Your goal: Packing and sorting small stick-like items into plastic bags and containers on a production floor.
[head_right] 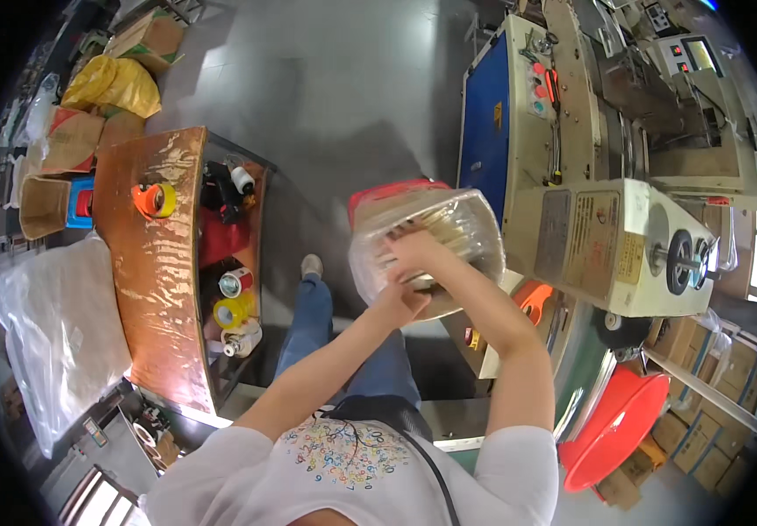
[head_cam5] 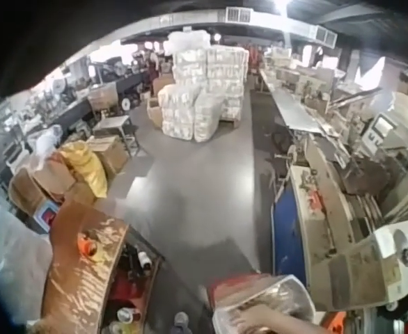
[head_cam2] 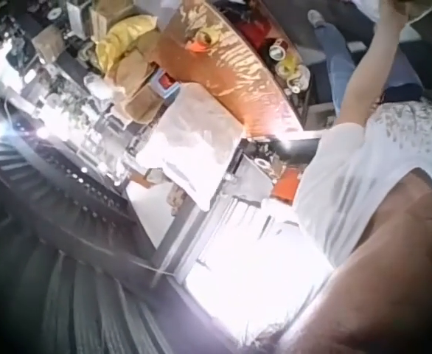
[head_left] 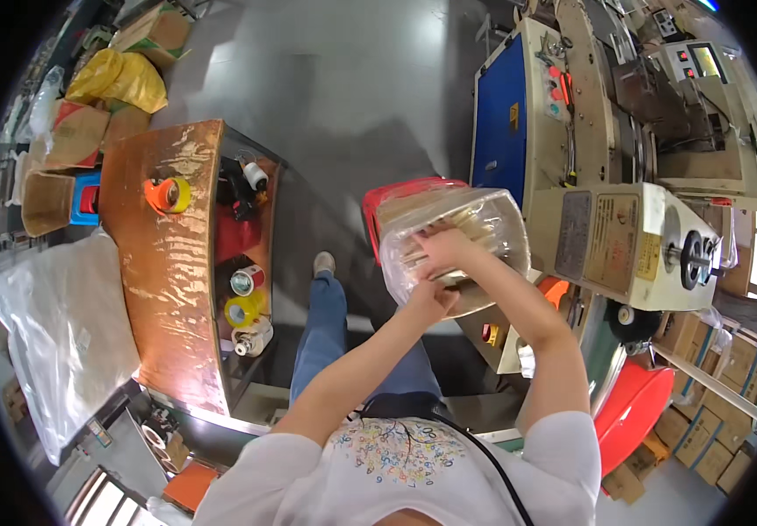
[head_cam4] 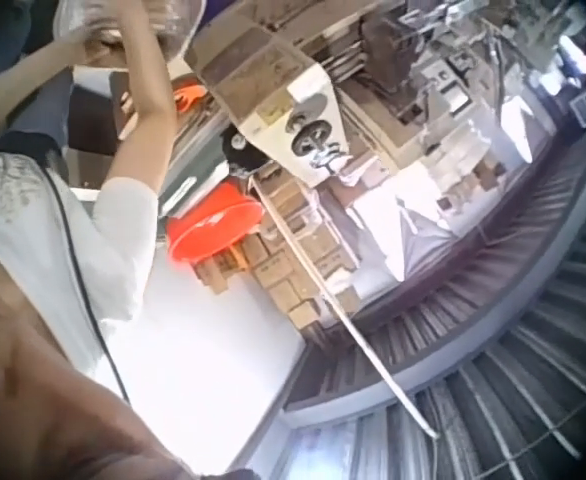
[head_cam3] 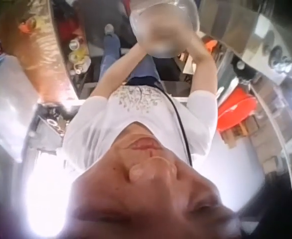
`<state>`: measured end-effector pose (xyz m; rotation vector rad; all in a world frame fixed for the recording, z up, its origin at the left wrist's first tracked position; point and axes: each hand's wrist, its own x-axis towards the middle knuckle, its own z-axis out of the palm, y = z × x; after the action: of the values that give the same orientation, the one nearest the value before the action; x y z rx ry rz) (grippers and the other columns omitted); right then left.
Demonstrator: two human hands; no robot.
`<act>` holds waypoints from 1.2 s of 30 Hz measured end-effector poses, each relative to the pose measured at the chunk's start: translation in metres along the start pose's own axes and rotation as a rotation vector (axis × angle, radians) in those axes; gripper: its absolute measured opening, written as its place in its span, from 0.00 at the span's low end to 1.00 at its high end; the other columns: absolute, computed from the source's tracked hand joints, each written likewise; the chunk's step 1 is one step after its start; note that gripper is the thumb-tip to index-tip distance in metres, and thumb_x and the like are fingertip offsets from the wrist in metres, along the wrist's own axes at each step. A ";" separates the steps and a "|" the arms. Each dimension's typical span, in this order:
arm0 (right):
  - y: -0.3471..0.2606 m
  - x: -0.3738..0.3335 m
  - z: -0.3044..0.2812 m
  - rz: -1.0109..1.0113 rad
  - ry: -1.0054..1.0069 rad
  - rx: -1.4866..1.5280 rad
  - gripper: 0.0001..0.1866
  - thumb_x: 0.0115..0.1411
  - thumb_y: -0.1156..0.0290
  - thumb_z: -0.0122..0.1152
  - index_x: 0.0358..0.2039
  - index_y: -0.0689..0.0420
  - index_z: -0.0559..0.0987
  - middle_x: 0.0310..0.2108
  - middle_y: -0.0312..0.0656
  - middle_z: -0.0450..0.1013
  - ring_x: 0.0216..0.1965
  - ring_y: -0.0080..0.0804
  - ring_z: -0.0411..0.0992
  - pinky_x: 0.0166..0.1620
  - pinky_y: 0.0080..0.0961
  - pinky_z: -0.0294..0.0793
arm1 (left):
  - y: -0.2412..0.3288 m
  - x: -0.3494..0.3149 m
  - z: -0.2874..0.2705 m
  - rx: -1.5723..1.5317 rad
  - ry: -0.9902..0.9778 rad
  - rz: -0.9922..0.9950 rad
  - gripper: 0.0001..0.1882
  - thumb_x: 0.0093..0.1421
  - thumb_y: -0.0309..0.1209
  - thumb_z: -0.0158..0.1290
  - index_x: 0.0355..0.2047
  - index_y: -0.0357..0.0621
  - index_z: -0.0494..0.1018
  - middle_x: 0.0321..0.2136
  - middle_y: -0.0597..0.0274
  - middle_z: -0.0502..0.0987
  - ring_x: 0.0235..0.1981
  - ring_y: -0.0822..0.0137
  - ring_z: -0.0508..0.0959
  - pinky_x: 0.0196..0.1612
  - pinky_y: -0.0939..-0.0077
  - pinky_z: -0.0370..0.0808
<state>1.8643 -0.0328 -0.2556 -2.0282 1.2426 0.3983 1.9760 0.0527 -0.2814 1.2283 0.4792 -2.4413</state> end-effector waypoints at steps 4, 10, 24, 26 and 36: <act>-0.027 -0.042 -0.024 0.110 0.167 -0.260 0.57 0.23 0.49 0.72 0.56 0.56 0.59 0.54 0.47 0.60 0.56 0.43 0.57 0.60 0.53 0.41 | 0.096 -0.126 0.004 0.258 -0.331 -0.343 0.16 0.59 0.31 0.45 0.48 0.43 0.62 0.45 0.57 0.70 0.45 0.61 0.71 0.49 0.65 0.68; -0.002 0.007 0.069 0.341 0.024 -0.296 0.21 0.58 0.63 0.38 0.50 0.56 0.66 0.52 0.48 0.63 0.55 0.45 0.58 0.58 0.57 0.41 | 0.214 -0.134 0.012 0.722 0.065 -0.049 0.22 0.57 0.37 0.48 0.51 0.44 0.62 0.42 0.62 0.71 0.41 0.67 0.72 0.44 0.69 0.70; 0.024 0.056 -0.008 0.766 0.072 0.261 0.22 0.57 0.58 0.42 0.47 0.56 0.72 0.49 0.47 0.67 0.54 0.42 0.61 0.56 0.44 0.55 | 0.434 0.052 0.349 1.156 -0.318 -0.183 0.19 0.55 0.37 0.53 0.46 0.48 0.66 0.37 0.65 0.73 0.33 0.71 0.74 0.37 0.74 0.72; 0.015 0.041 0.004 0.872 0.037 0.405 0.23 0.57 0.57 0.42 0.47 0.56 0.72 0.49 0.47 0.67 0.53 0.42 0.62 0.56 0.44 0.56 | 0.444 0.085 0.426 1.432 -0.361 -0.084 0.18 0.54 0.38 0.54 0.44 0.48 0.67 0.35 0.68 0.72 0.32 0.73 0.73 0.35 0.76 0.71; 0.071 0.082 -0.098 1.401 0.230 0.809 0.12 0.55 0.67 0.47 0.33 0.55 0.78 0.28 0.42 0.75 0.30 0.32 0.74 0.30 0.25 0.73 | 0.327 0.334 0.751 2.444 -1.044 1.035 0.23 0.47 0.36 0.56 0.43 0.42 0.66 0.41 0.52 0.70 0.46 0.51 0.67 0.47 0.60 0.66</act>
<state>1.8331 -0.1756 -0.2649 -0.3161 2.3290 0.1894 1.4230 -0.6300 -0.1746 -0.1076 -2.8728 -1.1131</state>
